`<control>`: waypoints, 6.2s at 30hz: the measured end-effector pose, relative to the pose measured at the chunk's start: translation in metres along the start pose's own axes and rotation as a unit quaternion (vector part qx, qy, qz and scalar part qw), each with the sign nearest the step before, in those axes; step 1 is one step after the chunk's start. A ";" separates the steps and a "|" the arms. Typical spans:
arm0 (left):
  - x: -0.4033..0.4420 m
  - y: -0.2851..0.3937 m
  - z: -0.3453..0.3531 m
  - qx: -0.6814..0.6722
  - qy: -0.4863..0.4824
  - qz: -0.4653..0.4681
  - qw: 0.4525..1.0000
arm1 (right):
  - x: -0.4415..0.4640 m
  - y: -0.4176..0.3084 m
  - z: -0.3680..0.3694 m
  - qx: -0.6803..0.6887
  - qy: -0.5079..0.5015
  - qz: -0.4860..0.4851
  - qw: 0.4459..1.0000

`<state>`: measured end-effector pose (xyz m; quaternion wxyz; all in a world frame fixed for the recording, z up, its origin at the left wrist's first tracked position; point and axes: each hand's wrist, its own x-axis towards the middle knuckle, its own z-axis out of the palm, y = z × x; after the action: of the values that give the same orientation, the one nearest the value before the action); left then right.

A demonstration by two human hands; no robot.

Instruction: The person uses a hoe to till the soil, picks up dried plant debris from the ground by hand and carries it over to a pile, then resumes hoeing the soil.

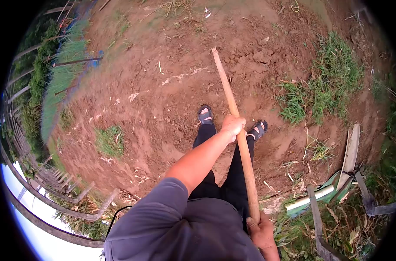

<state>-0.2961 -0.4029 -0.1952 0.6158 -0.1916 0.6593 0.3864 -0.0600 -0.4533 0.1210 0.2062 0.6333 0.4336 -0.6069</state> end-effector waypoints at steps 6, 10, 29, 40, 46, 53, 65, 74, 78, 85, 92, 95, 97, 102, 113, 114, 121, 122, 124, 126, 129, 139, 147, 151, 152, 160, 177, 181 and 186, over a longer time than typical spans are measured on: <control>-0.057 -0.026 0.019 -0.013 0.010 0.025 1.000 | -0.044 0.059 -0.010 0.135 0.016 0.071 0.988; -0.048 -0.023 0.012 -0.062 -0.055 0.051 0.995 | -0.035 0.082 0.006 0.100 0.049 0.003 0.994; -0.144 0.123 -0.060 -0.061 0.131 0.473 0.869 | 0.229 -0.015 0.053 -0.077 -0.086 -0.271 0.955; -0.040 -0.111 0.019 0.013 0.023 0.011 1.000 | 0.058 0.104 -0.003 -0.104 0.007 0.157 0.982; -0.019 -0.002 0.000 -0.094 0.002 -0.035 0.995 | 0.017 0.013 -0.029 0.175 -0.105 0.078 0.976; -0.073 -0.041 -0.010 -0.022 0.008 0.019 1.000 | -0.039 0.067 -0.018 0.065 -0.065 0.058 0.994; -0.066 -0.042 -0.034 -0.035 0.044 0.042 0.998 | -0.004 0.090 -0.009 -0.067 -0.043 0.012 0.997; -0.061 0.046 -0.065 -0.150 0.050 0.222 0.962 | 0.077 0.056 -0.001 -0.152 0.032 -0.111 0.982; -0.043 0.032 -0.032 -0.113 0.002 0.177 0.978 | 0.065 0.065 -0.003 -0.133 0.064 -0.097 0.984; -0.061 -0.112 0.057 0.030 -0.002 0.047 0.998 | -0.029 0.139 -0.021 -0.106 0.093 0.064 0.988; -0.147 -0.136 0.046 0.091 -0.062 -0.067 0.992 | -0.108 0.230 -0.021 -0.297 0.144 -0.167 0.929; -0.131 -0.122 0.039 -0.031 -0.063 -0.053 0.996 | -0.079 0.200 -0.017 -0.170 0.126 0.009 0.977; -0.117 -0.089 0.029 -0.088 -0.049 0.003 0.995 | -0.040 0.191 -0.014 -0.240 0.138 -0.088 0.957; -0.115 0.040 -0.039 -0.158 -0.008 0.214 0.964 | 0.084 0.116 0.020 -0.195 0.080 -0.245 0.946; -0.113 0.123 -0.147 -0.090 0.201 0.448 0.866 | 0.225 -0.028 0.095 -0.219 -0.076 -0.261 0.937; -0.092 0.087 -0.139 -0.102 0.199 0.386 0.895 | 0.215 0.000 0.086 -0.234 -0.088 -0.210 0.945; -0.052 -0.083 -0.071 -0.128 0.063 -0.037 0.989 | 0.059 0.050 0.022 -0.271 -0.032 0.075 0.959; -0.037 -0.086 -0.077 -0.089 0.062 0.004 0.994 | 0.054 0.030 0.020 -0.266 -0.045 0.082 0.959; -0.021 -0.067 -0.098 -0.080 0.083 0.020 0.993 | 0.049 0.012 0.026 -0.215 -0.070 0.082 0.971; -0.007 -0.025 -0.123 -0.111 0.074 0.002 0.991 | 0.040 -0.030 0.038 -0.170 -0.087 0.055 0.980; -0.003 -0.020 -0.132 -0.125 0.063 -0.011 0.990 | 0.032 -0.036 0.061 -0.147 -0.051 -0.031 0.987; -0.070 -0.033 -0.105 -0.108 0.068 -0.010 0.992 | -0.016 -0.014 0.028 -0.132 -0.056 0.053 0.988; -0.042 0.050 -0.193 -0.287 0.054 0.186 0.938 | 0.101 -0.007 0.084 -0.303 -0.002 -0.232 0.924; -0.104 0.118 -0.247 -0.256 0.072 0.367 0.891 | 0.166 -0.038 0.122 -0.229 -0.078 -0.292 0.925; -0.121 0.129 -0.256 -0.259 0.089 0.405 0.872 | 0.172 -0.058 0.137 -0.223 -0.111 -0.274 0.929; -0.066 0.090 -0.277 -0.211 0.195 0.362 0.887 | 0.212 -0.077 0.180 -0.196 -0.215 -0.101 0.951; -0.038 0.002 -0.245 -0.296 0.105 0.069 0.947 | 0.015 -0.091 0.119 -0.202 -0.149 0.031 0.968; -0.037 -0.010 -0.213 -0.168 0.127 0.083 0.974 | -0.012 -0.090 0.096 -0.114 -0.106 0.069 0.985; -0.021 0.030 -0.232 -0.309 0.094 0.089 0.942 | 0.035 -0.084 0.095 -0.149 -0.112 -0.019 0.982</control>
<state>-0.4689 -0.5617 -0.1805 0.4245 -0.3480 0.5771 0.6047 -0.1872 -0.4726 0.0929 0.3338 0.5152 0.5056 -0.6062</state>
